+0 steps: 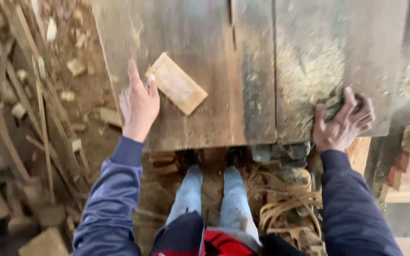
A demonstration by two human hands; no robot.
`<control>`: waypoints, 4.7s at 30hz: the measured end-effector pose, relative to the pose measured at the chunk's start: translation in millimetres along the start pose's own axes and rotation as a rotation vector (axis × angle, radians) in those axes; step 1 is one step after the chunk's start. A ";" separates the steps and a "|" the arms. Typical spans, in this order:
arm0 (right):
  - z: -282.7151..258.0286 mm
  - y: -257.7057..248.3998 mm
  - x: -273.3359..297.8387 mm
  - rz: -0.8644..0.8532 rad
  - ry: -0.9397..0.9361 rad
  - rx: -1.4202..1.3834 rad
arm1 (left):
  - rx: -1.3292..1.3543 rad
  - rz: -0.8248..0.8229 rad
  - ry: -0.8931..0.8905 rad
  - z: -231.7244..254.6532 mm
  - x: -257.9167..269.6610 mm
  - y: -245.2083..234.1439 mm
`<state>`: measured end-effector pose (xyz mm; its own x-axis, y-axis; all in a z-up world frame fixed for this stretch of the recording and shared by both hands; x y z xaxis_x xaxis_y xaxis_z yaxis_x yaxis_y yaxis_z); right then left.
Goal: The person uses a table saw to cut small rectangular pieces of wood. They guide each piece through the blade with their hands, then place the cut pieces onto a stack on the right side of the table.
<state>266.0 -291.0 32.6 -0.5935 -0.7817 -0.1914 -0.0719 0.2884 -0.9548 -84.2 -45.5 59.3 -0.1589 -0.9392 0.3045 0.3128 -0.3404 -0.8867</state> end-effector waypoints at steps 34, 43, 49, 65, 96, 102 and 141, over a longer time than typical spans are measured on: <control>5.0 2.0 -3.7 0.048 0.054 -0.012 | -0.281 0.377 1.099 88.6 -67.8 67.8; 3.7 1.0 -3.5 0.035 0.071 -0.025 | -0.251 0.370 1.084 91.3 -74.2 67.8; 6.5 4.2 -3.2 0.036 0.082 -0.024 | -0.256 0.374 1.082 92.8 -76.8 66.4; 14.6 11.9 0.1 -0.018 0.135 -0.020 | -0.268 0.381 1.092 91.9 -84.9 67.7; 7.7 5.0 -2.2 -0.016 0.135 -0.030 | -0.270 0.363 1.083 100.9 -101.7 64.0; 13.2 11.5 0.4 -0.039 0.115 0.008 | -0.180 0.308 1.015 95.2 -114.1 71.5; 3.6 -1.4 -6.6 -0.020 0.125 -0.069 | -0.312 0.328 1.020 114.9 -155.6 55.3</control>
<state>272.9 -288.3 34.4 -0.6862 -0.7141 -0.1381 -0.1376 0.3139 -0.9394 65.4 76.5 2.9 -0.8513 -0.4552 -0.2611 0.2539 0.0781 -0.9641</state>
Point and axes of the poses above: each hand's wrist, its own x-axis away from the middle knuckle, its own y-axis out of the palm, z = x × y, the point moved 4 cm from there along -x, towards the middle knuckle
